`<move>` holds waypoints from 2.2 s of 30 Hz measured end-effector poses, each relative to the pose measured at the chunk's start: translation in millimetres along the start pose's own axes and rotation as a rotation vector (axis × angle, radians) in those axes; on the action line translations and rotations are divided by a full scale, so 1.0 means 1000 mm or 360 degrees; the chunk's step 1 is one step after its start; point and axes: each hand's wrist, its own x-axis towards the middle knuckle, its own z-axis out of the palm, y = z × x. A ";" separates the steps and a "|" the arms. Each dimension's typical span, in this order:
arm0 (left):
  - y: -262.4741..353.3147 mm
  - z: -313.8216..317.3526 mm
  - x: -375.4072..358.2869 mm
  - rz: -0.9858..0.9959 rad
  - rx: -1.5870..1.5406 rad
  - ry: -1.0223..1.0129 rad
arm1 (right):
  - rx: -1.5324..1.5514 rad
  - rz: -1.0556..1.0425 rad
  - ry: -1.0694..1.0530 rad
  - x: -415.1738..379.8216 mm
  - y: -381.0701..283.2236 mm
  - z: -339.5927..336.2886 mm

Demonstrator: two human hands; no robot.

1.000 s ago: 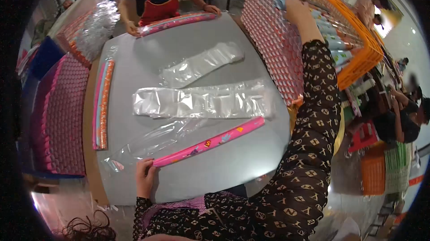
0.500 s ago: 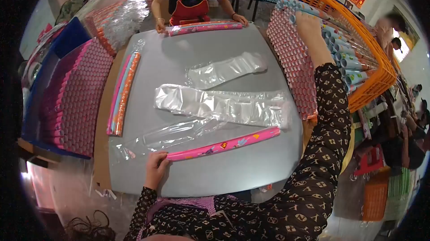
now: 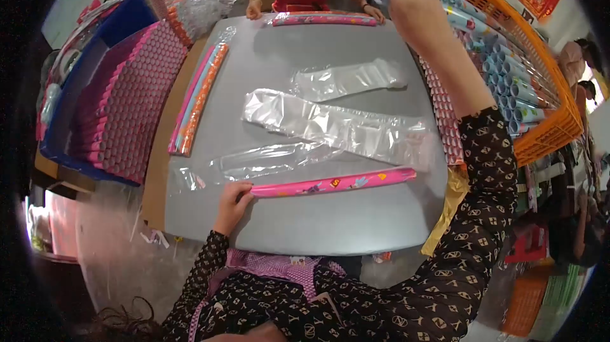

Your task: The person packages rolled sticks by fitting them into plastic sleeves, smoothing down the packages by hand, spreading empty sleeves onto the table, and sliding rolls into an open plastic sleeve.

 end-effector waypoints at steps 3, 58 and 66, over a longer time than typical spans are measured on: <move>-0.012 0.003 -0.002 -0.0009 -0.0060 -0.0029 | 0.0019 0.0037 -0.0164 0.024 -0.010 -0.022; -0.039 -0.013 -0.002 0.0078 -0.0279 -0.0425 | 0.2506 0.3452 0.0290 -0.429 -0.114 0.029; -0.029 -0.026 -0.001 0.0154 -0.0037 -0.0707 | 0.2510 0.3093 0.0049 -0.453 -0.118 0.035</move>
